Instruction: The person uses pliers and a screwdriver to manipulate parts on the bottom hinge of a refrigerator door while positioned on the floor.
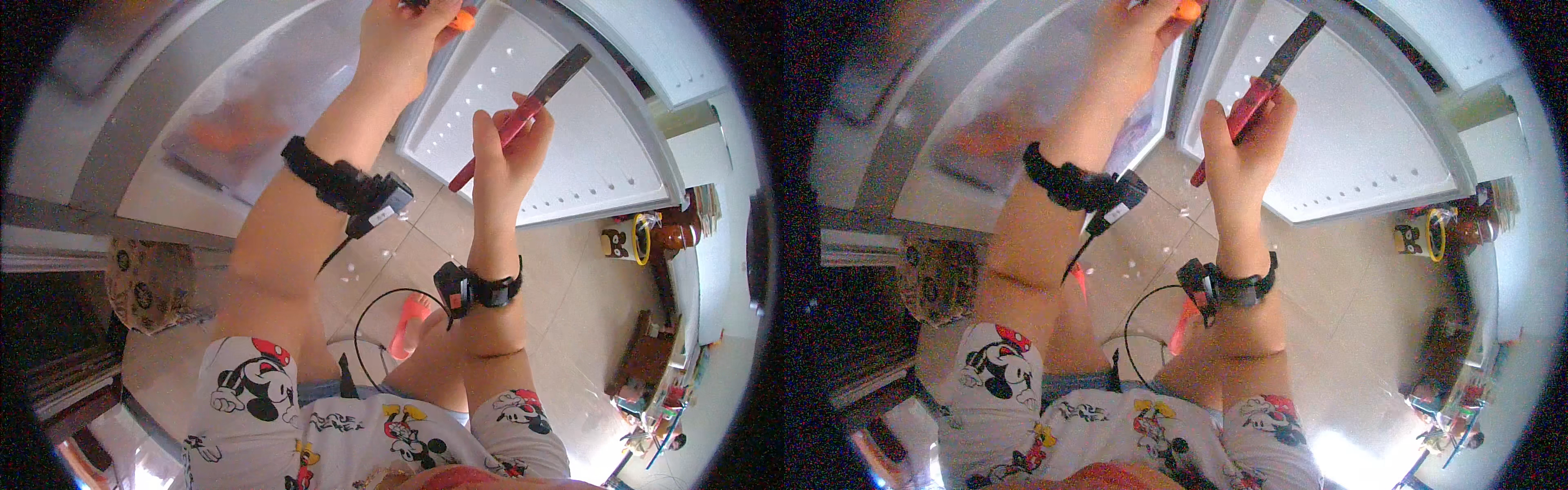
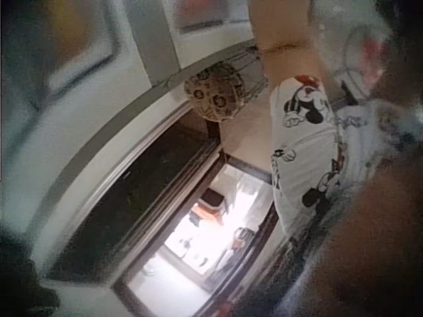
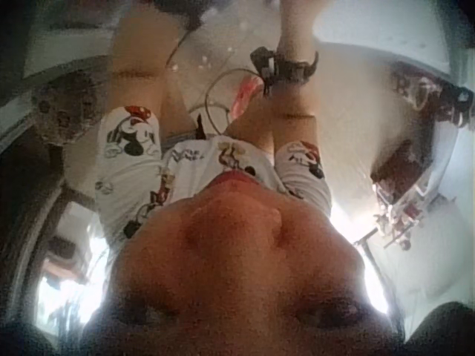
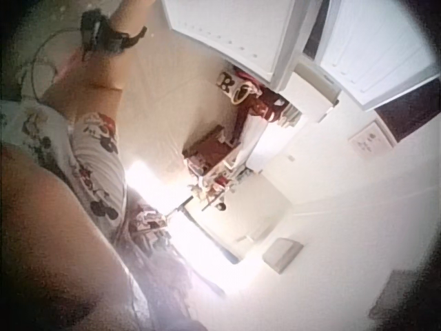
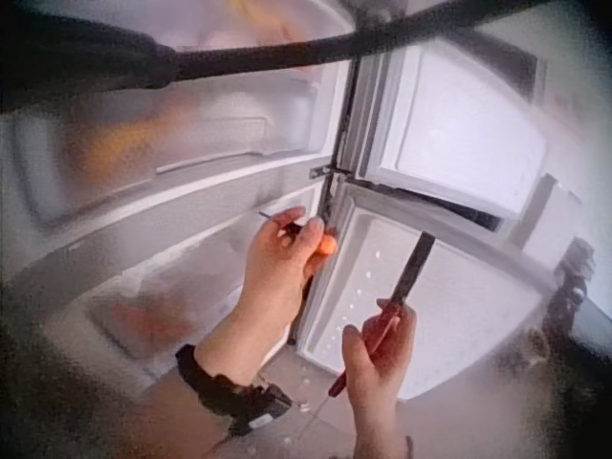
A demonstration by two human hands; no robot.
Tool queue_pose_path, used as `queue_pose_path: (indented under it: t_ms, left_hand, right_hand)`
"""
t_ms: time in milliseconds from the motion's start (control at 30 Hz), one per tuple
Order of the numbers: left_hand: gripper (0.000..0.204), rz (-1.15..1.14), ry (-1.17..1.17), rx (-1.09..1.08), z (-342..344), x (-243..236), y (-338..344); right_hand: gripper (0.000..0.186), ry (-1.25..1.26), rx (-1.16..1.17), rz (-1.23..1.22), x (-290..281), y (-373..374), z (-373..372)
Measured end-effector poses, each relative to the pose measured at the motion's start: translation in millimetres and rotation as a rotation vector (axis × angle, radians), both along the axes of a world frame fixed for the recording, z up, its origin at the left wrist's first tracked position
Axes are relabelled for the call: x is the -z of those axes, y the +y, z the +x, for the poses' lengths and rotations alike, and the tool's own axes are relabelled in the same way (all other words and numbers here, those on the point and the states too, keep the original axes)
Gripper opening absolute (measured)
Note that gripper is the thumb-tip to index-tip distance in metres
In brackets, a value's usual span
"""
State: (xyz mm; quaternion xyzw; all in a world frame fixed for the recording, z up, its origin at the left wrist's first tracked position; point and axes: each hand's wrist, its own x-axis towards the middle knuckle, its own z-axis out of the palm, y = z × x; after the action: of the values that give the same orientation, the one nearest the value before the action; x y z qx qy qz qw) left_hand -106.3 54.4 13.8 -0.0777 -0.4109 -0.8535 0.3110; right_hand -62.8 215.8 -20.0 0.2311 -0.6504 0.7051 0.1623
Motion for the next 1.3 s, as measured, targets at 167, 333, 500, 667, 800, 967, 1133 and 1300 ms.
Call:
queue_pose_path:
  t_ms: [167,333,500,667,800,967,1133,1300]
  left_hand:
    - [0.033,0.122,0.048,-0.077,-2.6,-18.9,-1.1]
    - [0.037,0.223,0.099,-0.09,-8.4,-30.1,5.6]
    - [0.038,0.252,0.091,-0.112,-4.5,-37.0,6.0]
    - [0.037,0.287,0.105,-0.115,-12.2,-38.8,4.7]
    - [0.034,0.37,0.07,-0.138,-0.2,-48.5,14.0]
    - [0.041,0.237,0.05,-0.105,-11.7,-36.9,-3.5]
    - [0.04,0.266,0.031,-0.179,-10.7,-37.4,2.2]
    - [0.04,0.107,0.03,0.024,17.1,-15.9,26.0]
  right_hand:
    - [0.05,0.013,-0.009,-0.024,-10.5,-6.5,2.7]
    - [0.052,0.19,0.026,0.029,-14.1,-7.8,-9.7]
    - [0.049,0.405,0.015,-0.001,-35.4,-21.3,-32.0]
    - [0.051,0.483,0.085,0.379,-51.3,-33.7,-39.1]
    - [0.048,0.59,0.11,0.114,-38.1,-47.6,-54.1]
    - [0.048,0.492,0.126,0.365,-27.2,-49.3,-60.8]
    - [0.044,0.547,0.055,0.174,-26.7,-59.3,-58.7]
    - [0.052,0.313,0.126,0.156,-10.5,-29.0,-41.3]
